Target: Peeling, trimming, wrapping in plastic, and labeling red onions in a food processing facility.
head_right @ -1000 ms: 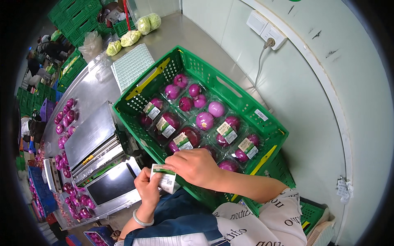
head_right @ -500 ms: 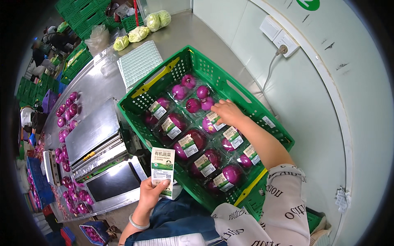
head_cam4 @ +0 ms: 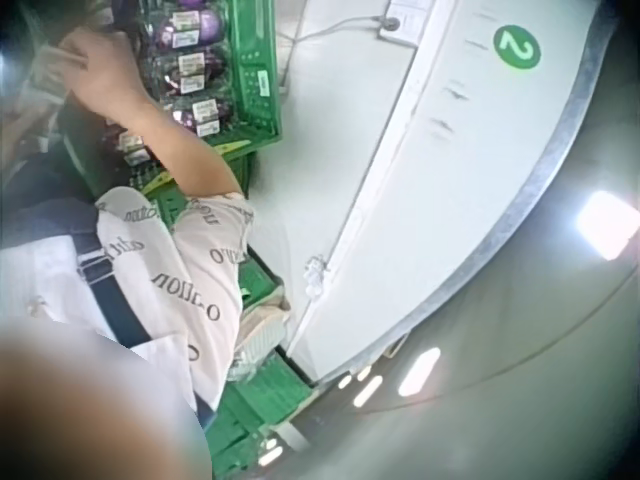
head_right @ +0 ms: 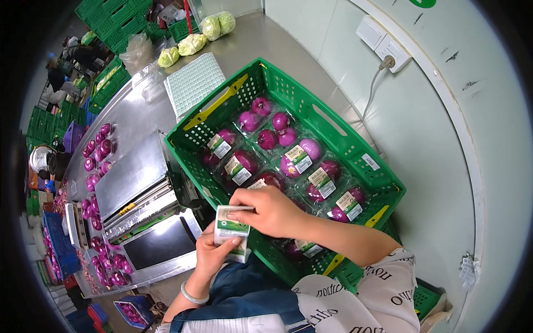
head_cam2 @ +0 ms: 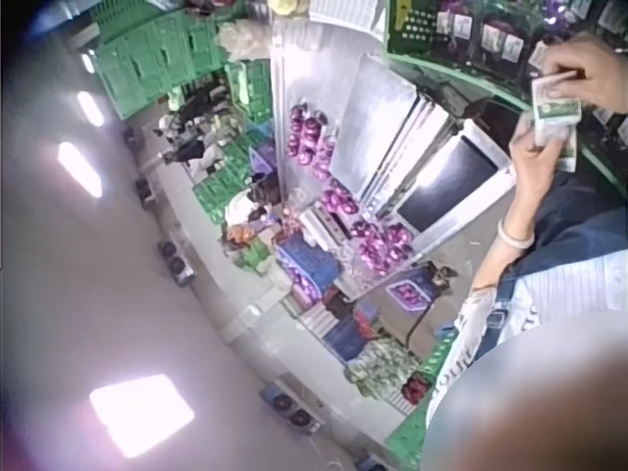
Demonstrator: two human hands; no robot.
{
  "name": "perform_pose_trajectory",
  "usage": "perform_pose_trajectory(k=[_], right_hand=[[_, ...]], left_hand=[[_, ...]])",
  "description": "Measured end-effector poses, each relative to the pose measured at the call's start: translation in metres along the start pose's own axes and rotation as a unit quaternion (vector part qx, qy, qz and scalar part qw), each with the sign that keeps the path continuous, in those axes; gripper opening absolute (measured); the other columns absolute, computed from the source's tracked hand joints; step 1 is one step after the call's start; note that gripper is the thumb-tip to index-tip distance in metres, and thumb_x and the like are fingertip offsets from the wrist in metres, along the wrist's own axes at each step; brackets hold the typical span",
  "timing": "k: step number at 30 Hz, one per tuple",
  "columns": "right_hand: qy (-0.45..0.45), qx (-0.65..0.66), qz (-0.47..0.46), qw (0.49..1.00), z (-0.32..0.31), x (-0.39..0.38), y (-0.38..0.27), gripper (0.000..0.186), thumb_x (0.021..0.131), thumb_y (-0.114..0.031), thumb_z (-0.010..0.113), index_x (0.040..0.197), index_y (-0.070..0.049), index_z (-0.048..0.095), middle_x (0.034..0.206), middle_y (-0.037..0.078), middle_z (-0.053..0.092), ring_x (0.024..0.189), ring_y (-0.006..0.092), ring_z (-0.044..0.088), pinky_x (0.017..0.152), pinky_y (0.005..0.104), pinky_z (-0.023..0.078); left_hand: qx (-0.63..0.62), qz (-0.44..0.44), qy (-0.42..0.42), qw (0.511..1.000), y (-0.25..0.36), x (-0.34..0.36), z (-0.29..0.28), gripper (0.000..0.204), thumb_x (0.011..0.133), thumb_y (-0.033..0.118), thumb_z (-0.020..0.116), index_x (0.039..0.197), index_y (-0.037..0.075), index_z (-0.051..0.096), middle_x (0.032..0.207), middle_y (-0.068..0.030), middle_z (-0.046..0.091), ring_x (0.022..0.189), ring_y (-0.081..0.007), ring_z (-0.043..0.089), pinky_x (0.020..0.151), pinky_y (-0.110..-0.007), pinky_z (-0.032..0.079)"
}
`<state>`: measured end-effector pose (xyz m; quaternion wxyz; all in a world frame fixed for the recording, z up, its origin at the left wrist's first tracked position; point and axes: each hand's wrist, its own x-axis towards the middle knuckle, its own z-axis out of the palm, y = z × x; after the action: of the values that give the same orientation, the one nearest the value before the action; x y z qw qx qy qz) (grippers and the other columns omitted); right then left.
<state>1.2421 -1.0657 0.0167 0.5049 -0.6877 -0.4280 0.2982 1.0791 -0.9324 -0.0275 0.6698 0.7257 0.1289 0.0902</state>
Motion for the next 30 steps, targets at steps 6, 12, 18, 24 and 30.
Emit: perform_pose_trajectory(k=[6, 12, 18, 24, 30], right_hand=[[0.109, -0.153, -0.151, 0.971, 0.011, -0.002, -0.001, 0.015, 0.078, -0.017, 0.067, 0.079, -0.004, 0.06, 0.068, 0.007, 0.058, 0.063, 0.0254, 0.059, 0.054, 0.0358, 0.046], [0.067, -0.155, -0.206, 0.964, 0.003, 0.023, 0.013, 0.016, 0.078, -0.017, 0.068, 0.08, -0.003, 0.062, 0.074, 0.007, 0.062, 0.067, 0.0232, 0.062, 0.059, 0.033, 0.049], [0.142, -0.302, 0.028, 0.942, -0.134, 0.098, 0.126, 0.038, 0.067, -0.022, 0.078, 0.095, -0.007, 0.057, 0.092, 0.011, 0.063, 0.09, 0.0285, 0.059, 0.075, 0.0362, 0.048], [-0.036, -0.508, 0.064, 0.858, -0.114, 0.105, 0.201, 0.049, 0.064, -0.015, 0.077, 0.107, -0.009, 0.054, 0.109, 0.009, 0.057, 0.101, 0.0285, 0.055, 0.083, 0.0398, 0.048], [-0.059, -0.555, -0.061, 0.827, -0.107, 0.082, 0.218, 0.037, 0.08, -0.015, 0.063, 0.116, -0.007, 0.056, 0.117, 0.01, 0.055, 0.106, 0.0262, 0.053, 0.091, 0.0363, 0.044]], left_hand=[[-0.067, -0.082, 0.146, 0.984, 0.002, -0.001, 0.005, 0.017, 0.08, 0.006, 0.069, 0.076, 0.002, 0.053, 0.07, 0.0002, 0.058, 0.062, -0.005, 0.052, 0.055, -0.021, 0.041], [-0.085, -0.183, 0.058, 0.978, 0.01, -0.001, 0.002, 0.017, 0.083, 0.01, 0.068, 0.096, -0.001, 0.067, 0.082, -0.0038, 0.067, 0.071, -0.0073, 0.058, 0.063, -0.023, 0.047], [-0.114, -0.267, 0.004, 0.957, -0.012, -0.019, -0.019, 0.021, 0.086, 0.016, 0.067, 0.1, 0.0, 0.068, 0.085, -0.0039, 0.069, 0.074, -0.007, 0.061, 0.066, -0.023, 0.048], [-0.099, -0.251, 0.05, 0.962, -0.011, -0.014, -0.021, 0.02, 0.086, 0.015, 0.067, 0.099, -0.001, 0.068, 0.086, -0.0042, 0.068, 0.075, -0.0074, 0.061, 0.067, -0.023, 0.048], [-0.144, -0.25, 0.094, 0.953, -0.011, -0.01, -0.024, 0.018, 0.086, 0.013, 0.066, 0.098, 0.0, 0.068, 0.087, -0.0045, 0.069, 0.076, -0.0073, 0.061, 0.067, -0.023, 0.048]])
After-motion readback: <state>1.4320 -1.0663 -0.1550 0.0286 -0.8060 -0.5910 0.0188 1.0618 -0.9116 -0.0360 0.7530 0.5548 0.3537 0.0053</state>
